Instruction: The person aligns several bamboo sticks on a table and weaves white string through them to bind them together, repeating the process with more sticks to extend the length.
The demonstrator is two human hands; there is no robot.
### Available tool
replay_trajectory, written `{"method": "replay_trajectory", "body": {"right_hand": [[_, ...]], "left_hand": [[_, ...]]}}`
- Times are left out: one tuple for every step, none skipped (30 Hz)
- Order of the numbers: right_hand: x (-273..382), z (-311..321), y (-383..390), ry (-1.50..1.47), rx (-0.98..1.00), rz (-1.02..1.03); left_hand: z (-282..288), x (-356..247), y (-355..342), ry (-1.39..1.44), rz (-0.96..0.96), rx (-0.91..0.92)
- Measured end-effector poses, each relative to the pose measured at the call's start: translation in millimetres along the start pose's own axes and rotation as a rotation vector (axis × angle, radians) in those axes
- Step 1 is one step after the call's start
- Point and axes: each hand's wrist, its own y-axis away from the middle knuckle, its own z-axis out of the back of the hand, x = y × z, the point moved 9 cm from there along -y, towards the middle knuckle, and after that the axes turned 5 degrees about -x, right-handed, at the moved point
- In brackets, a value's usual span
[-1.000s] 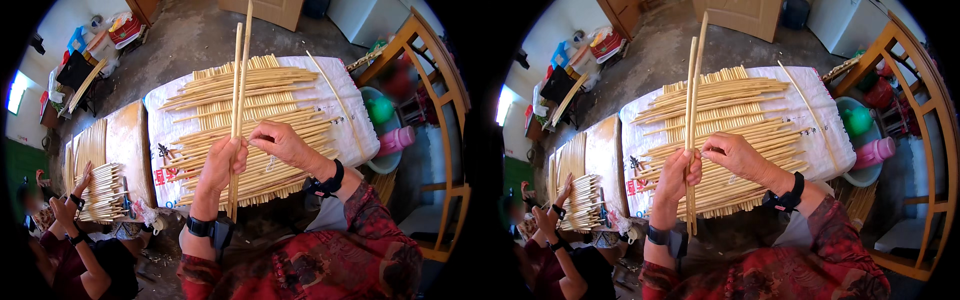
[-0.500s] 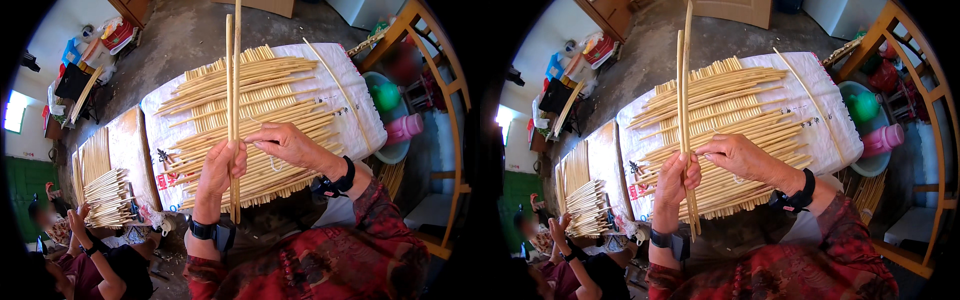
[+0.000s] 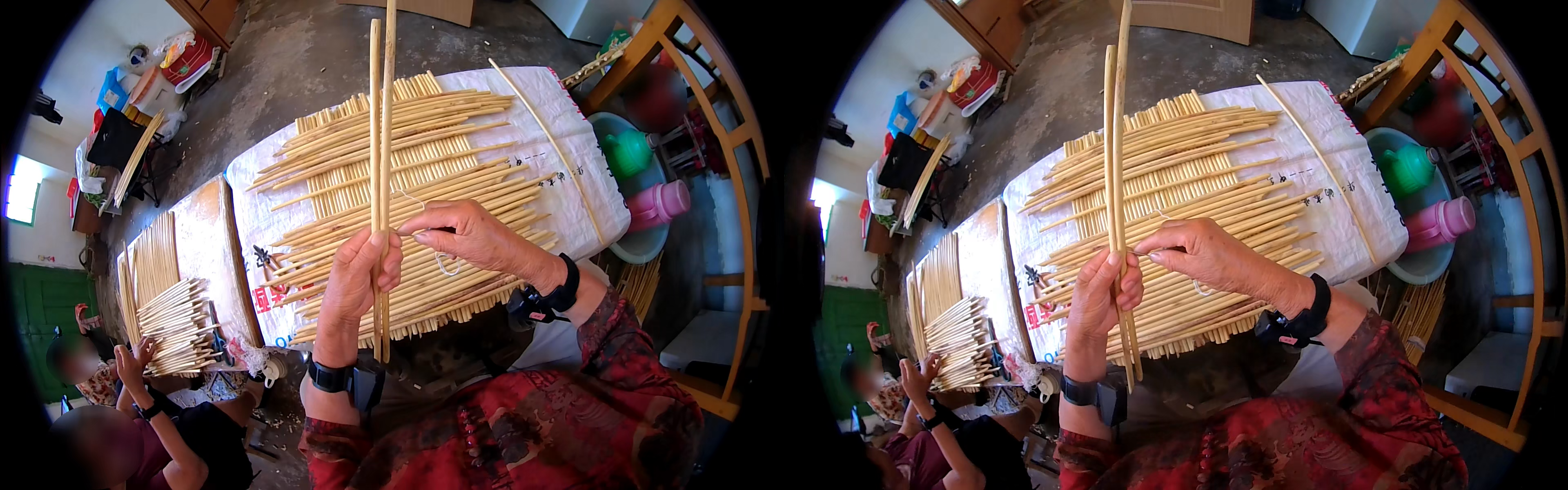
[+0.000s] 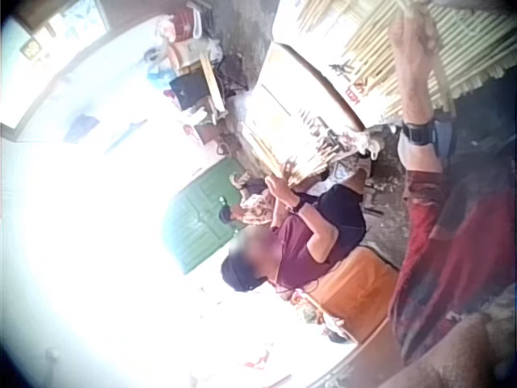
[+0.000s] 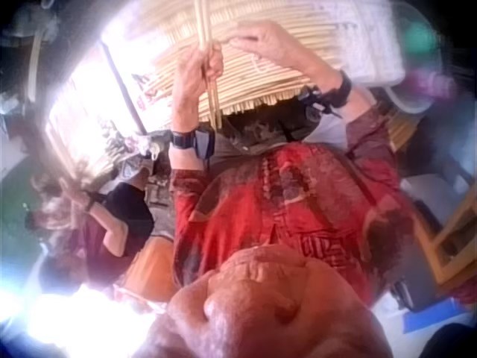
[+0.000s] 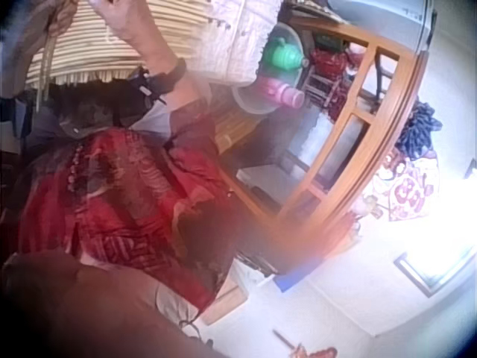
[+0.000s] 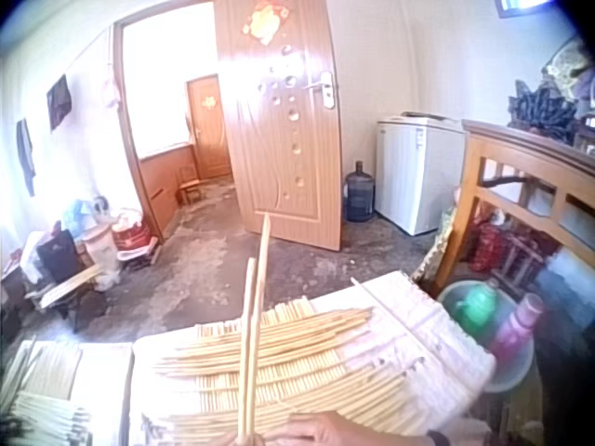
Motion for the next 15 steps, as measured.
{"method": "replay_trajectory", "body": {"right_hand": [[-1.0, -0.1, 0.1, -0.012, 0.003, -0.017], [-2.1, -0.4, 0.2, -0.024, 0.005, -0.034], [-4.4, -1.1, 0.4, -0.060, 0.005, -0.058], [-7.1, -2.4, 0.6, -0.095, 0.006, -0.083], [-9.3, -3.3, 0.9, -0.131, 0.007, -0.107], [-7.9, -3.1, 0.8, -0.119, 0.007, -0.095], [-6.8, -2.9, 0.4, -0.108, 0.008, -0.082], [-5.8, -2.7, 0.1, -0.097, 0.009, -0.070], [-6.4, -2.5, 0.1, -0.093, 0.008, -0.073], [-7.1, -3.0, 0.4, -0.090, 0.008, -0.077], [-7.8, -3.4, 0.6, -0.088, 0.008, -0.080], [-6.3, -3.3, 0.4, -0.071, 0.010, -0.063], [-4.4, -2.6, -0.1, -0.053, 0.012, -0.047], [-2.3, -2.2, -0.1, -0.035, 0.014, -0.031], [-0.6, -2.0, 0.3, -0.029, 0.012, -0.023]], "left_hand": [[-0.1, 0.4, 0.4, 0.011, 0.005, 0.000], [-0.2, 0.8, 0.7, 0.022, 0.011, -0.001], [0.2, 1.1, 0.8, 0.027, 0.010, 0.000], [1.2, 1.8, 0.9, 0.031, 0.009, 0.000], [1.6, 1.9, 1.0, 0.036, 0.008, 0.000], [1.2, 1.8, 1.1, 0.033, 0.009, 0.005], [1.1, 1.6, 1.3, 0.030, 0.010, 0.007], [0.9, 1.4, 1.4, 0.027, 0.012, 0.011], [0.5, 1.3, 1.4, 0.025, 0.015, 0.016], [0.4, 1.5, 2.1, 0.023, 0.018, 0.021], [0.2, 1.6, 2.8, 0.021, 0.021, 0.026], [1.1, 1.6, 3.3, 0.005, 0.023, 0.017], [1.6, 1.9, 3.5, -0.011, 0.025, 0.009], [2.0, 2.2, 3.7, -0.026, 0.027, 0.002], [1.7, 2.0, 4.0, -0.039, 0.021, 0.001]]}}
